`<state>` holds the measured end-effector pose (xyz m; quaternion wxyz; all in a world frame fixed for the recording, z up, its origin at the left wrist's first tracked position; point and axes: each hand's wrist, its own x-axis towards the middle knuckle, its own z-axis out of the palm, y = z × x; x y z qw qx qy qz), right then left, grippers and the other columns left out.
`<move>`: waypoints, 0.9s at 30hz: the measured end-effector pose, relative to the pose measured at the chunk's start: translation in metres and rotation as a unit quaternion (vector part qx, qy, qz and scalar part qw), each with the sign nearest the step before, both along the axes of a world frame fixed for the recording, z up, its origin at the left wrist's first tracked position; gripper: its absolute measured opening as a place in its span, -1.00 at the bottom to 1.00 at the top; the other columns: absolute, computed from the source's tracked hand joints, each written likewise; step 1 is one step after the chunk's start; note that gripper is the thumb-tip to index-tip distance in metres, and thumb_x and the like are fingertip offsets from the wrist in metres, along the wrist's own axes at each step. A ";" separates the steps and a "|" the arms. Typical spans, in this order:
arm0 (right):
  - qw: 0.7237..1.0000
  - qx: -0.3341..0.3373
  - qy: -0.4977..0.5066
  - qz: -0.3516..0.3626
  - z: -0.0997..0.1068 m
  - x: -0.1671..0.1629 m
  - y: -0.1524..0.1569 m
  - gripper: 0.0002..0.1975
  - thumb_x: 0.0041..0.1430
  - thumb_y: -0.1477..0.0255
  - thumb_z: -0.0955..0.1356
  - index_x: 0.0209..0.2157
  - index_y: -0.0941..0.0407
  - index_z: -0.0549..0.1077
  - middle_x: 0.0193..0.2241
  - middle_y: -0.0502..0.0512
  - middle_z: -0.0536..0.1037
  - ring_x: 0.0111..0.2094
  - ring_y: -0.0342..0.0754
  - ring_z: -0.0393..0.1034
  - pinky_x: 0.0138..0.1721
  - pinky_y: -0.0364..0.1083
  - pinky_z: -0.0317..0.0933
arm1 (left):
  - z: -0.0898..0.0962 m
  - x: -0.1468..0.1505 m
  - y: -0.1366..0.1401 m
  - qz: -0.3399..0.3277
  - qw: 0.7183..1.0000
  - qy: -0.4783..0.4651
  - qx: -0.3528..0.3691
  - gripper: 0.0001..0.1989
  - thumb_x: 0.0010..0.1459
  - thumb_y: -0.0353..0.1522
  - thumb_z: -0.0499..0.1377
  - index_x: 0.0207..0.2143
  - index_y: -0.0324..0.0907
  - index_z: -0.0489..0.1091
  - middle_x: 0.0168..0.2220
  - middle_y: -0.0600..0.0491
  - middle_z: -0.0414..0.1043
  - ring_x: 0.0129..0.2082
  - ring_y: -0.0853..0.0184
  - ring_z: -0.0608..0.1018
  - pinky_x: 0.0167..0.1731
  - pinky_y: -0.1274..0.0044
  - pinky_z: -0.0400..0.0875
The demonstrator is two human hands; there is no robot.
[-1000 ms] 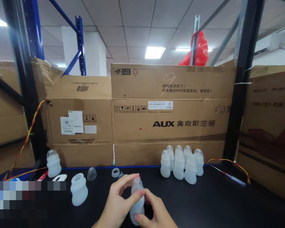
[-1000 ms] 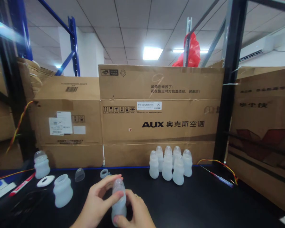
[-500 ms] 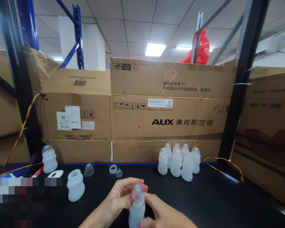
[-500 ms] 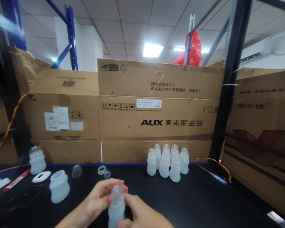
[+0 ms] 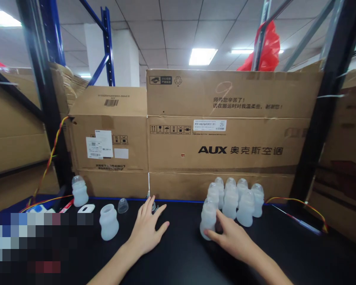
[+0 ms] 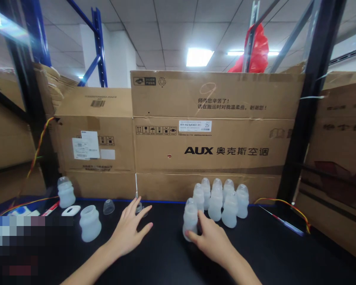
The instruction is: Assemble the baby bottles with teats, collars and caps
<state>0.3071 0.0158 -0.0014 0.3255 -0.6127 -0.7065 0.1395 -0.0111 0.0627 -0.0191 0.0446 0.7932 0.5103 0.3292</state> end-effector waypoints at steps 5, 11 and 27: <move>0.992 -0.050 -0.090 -0.076 0.003 0.024 0.009 -0.76 0.30 0.20 0.38 -0.14 0.07 0.49 -0.21 0.21 0.70 -0.16 0.28 0.62 -0.25 0.05 0.28 | -0.005 -0.010 0.012 0.024 0.998 0.048 -0.024 -0.46 0.32 -0.18 0.20 0.25 -0.25 0.47 0.37 -0.36 0.34 0.40 -0.22 0.32 0.31 -0.08 0.23; 0.972 -0.078 -0.172 -0.137 0.003 0.033 0.009 -0.64 0.42 0.13 0.28 -0.18 0.10 0.54 -0.20 0.33 0.71 -0.11 0.41 0.63 -0.25 0.12 0.30 | -0.001 -0.010 0.011 0.018 0.999 0.030 -0.015 -0.54 0.32 -0.32 0.11 0.21 -0.27 0.49 0.22 -0.26 0.52 0.28 -0.08 0.48 0.32 0.08 0.29; 0.983 0.050 0.019 0.177 0.012 -0.044 -0.035 -0.64 0.37 0.32 0.39 0.16 -0.04 0.39 -0.06 0.03 0.61 -0.34 -0.06 0.51 -0.23 -0.08 0.34 | 0.013 0.051 -0.053 -0.198 0.920 -0.275 -0.197 -0.69 0.29 -0.24 0.26 0.03 -0.13 0.60 -0.06 -0.08 0.69 -0.06 0.16 0.68 0.02 0.34 0.56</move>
